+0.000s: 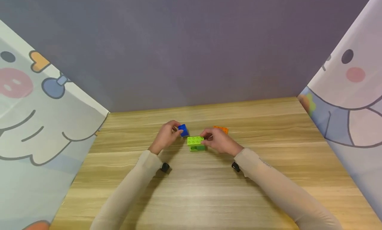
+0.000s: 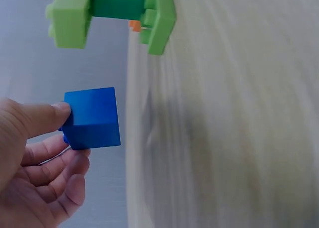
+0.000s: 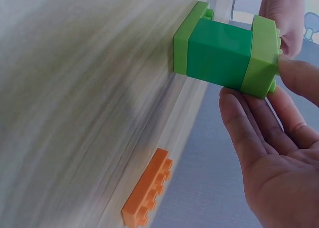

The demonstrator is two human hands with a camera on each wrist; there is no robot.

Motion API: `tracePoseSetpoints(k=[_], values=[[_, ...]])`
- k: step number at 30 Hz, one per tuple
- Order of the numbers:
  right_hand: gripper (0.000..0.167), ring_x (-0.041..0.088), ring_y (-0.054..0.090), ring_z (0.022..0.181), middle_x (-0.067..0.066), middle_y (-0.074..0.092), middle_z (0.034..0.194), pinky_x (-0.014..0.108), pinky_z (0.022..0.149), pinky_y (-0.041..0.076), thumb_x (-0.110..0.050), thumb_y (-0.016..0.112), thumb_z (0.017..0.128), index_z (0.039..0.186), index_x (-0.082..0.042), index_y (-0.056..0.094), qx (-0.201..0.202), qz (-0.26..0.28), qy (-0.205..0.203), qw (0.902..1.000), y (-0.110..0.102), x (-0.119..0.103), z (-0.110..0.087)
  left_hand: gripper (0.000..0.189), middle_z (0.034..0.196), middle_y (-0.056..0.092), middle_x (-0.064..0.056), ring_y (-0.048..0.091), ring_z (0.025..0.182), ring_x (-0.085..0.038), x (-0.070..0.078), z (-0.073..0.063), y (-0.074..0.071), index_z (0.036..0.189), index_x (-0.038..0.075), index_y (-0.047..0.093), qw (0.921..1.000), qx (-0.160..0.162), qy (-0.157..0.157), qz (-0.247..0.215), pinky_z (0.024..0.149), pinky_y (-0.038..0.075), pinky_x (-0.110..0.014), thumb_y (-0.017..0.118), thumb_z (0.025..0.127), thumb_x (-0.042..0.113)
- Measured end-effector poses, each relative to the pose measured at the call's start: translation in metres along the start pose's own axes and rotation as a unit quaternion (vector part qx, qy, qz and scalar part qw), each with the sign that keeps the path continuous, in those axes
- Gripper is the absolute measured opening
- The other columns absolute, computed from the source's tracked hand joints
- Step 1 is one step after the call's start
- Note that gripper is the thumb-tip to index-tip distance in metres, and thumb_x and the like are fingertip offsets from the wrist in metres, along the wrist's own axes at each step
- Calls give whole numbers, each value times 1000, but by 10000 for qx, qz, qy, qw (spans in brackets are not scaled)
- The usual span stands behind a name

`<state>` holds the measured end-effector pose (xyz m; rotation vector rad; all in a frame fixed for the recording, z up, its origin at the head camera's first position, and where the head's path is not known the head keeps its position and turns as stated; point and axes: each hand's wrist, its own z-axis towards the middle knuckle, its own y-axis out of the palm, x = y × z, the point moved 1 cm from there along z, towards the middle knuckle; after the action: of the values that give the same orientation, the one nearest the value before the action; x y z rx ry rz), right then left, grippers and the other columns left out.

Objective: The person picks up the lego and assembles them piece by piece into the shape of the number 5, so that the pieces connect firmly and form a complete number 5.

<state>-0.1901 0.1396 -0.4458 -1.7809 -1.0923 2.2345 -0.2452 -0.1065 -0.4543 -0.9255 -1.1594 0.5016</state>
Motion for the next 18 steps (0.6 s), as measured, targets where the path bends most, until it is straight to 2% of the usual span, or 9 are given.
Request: tracePoseSetpoints(k=[8,18], values=[[20,21,63,93,4,63,104,28,77,52,-11,69,87,106,-7,65,-8,47,-1,10000,0,0,0,31,109,59,-4,57,89,-16,3,-6,-9,117,9,60,9994,56,349,-69,71,50,-30,64,92,26],[19,21,63,93,6,63,103,28,76,53,-10,70,87,105,-5,65,0,122,-64,9999,1,1,2,27,97,59,-3,51,75,-12,18,-16,-24,112,9,61,9934,62,1139,-128,64,47,-28,66,91,24]])
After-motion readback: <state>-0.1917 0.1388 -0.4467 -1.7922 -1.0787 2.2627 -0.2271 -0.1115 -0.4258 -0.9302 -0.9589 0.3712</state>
